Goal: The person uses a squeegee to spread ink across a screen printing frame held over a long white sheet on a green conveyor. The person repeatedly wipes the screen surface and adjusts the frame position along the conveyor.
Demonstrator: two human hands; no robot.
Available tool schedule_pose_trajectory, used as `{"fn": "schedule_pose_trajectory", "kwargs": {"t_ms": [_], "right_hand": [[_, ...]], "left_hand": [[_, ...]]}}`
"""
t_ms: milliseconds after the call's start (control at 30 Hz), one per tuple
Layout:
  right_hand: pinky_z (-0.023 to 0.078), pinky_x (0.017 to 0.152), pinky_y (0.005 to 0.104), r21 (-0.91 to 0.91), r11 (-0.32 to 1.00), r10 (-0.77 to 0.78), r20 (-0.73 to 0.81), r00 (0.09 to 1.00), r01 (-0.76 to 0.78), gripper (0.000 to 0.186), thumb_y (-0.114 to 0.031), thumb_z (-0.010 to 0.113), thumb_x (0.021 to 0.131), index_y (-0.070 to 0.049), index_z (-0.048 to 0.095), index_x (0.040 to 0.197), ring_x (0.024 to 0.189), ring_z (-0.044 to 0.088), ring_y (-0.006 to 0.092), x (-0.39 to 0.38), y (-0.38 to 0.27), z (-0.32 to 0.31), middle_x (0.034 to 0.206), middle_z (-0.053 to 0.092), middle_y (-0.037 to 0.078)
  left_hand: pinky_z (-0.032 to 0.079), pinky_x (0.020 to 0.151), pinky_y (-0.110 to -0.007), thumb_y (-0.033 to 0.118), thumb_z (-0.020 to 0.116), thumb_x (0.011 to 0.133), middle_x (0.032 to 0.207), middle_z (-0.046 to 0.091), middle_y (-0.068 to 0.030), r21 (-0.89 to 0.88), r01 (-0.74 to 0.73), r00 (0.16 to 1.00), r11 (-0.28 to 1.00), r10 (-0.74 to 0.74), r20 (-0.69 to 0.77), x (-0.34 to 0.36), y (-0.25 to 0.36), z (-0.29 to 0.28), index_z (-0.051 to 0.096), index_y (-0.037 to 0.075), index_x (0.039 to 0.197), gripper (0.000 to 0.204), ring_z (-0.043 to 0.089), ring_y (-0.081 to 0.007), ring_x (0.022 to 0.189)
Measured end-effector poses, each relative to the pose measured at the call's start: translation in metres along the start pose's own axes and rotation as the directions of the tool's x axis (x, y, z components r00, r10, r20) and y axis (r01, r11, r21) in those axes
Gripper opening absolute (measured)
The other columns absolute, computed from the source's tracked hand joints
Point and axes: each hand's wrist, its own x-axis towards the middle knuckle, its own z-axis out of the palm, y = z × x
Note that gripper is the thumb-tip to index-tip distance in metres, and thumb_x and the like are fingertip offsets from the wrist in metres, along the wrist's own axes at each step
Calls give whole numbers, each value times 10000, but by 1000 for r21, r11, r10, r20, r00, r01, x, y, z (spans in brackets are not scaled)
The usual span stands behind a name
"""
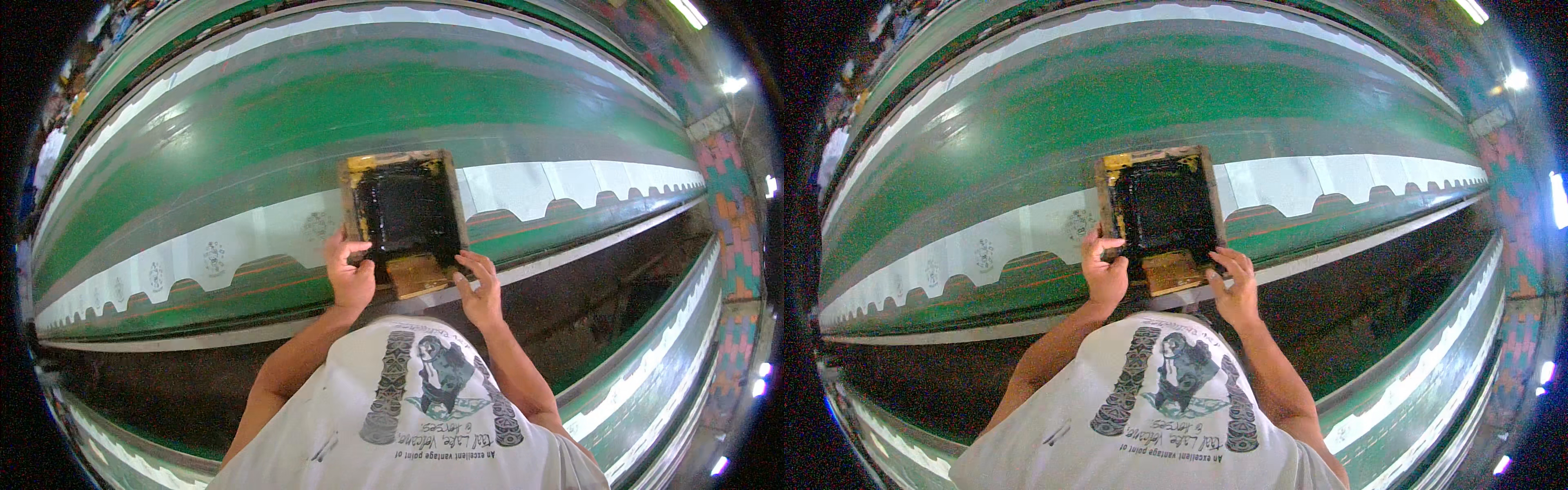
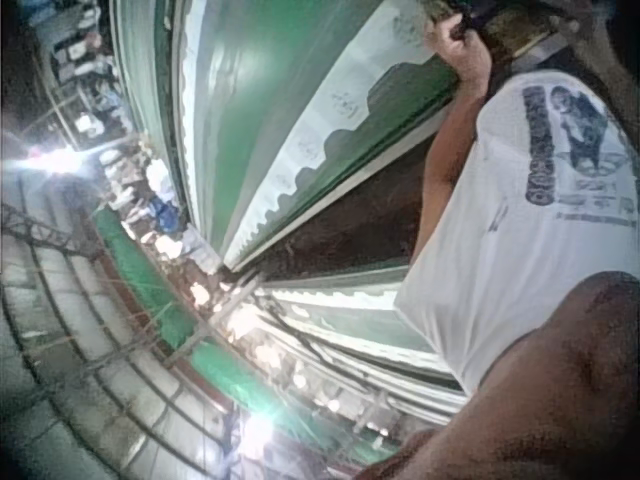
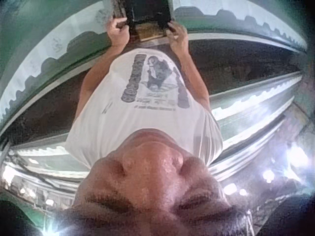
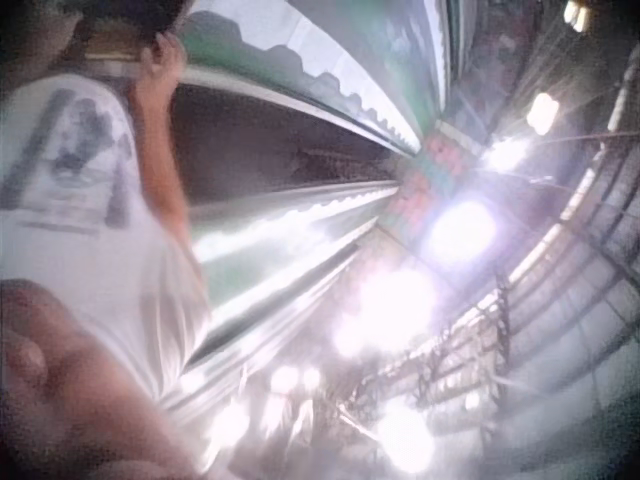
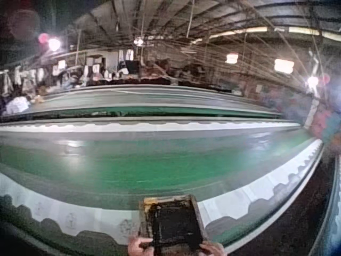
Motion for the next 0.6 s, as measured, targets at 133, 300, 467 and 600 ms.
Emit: {"fn": "schedule_pose_trajectory", "kwargs": {"t_ms": [133, 300, 467, 600], "right_hand": [[479, 1194, 510, -41, 999, -12, -8, 1000, 11, 382, -70, 793, 934, -47, 779, 1314, 1372, 630, 407, 8, 40, -40, 1414, 725, 190], [491, 1166, 566, -166, 954, -233, 111, 966, 249, 397, -53, 806, 898, -54, 769, 1293, 1351, 626, 448, 17, 46, -65, 1410, 699, 189], [496, 1149, 563, -120, 872, -415, 331, 847, 474, 516, -59, 855, 812, -77, 754, 1317, 1369, 622, 414, 31, 29, -57, 1394, 689, 168], [519, 1119, 542, -163, 818, -439, 443, 781, 552, 504, -30, 829, 802, -75, 762, 1299, 1321, 655, 403, 48, 9, -45, 1370, 699, 157]], "left_hand": [[361, 1287, -496, -89, 693, 760, 1495, 649, -266, -7, 34, 999, 999, -34, 17, -10, 17, 49, 788, 77, 1050, 347, 551, -435, 1489], [426, 1210, -489, -102, 717, 724, 1469, 661, -257, -8, 131, 991, 991, -131, -14, -15, 30, 78, 774, 107, 1034, 379, 578, -422, 1406], [431, 1216, -481, -102, 721, 718, 1518, 655, -232, 41, 178, 984, 983, -178, 2, -14, 28, 80, 772, 106, 1012, 364, 585, -404, 1425], [420, 1240, -492, -88, 725, 716, 1530, 659, -227, 40, 226, 974, 973, -227, 20, -14, 23, 80, 775, 99, 990, 336, 575, -411, 1450]]}}
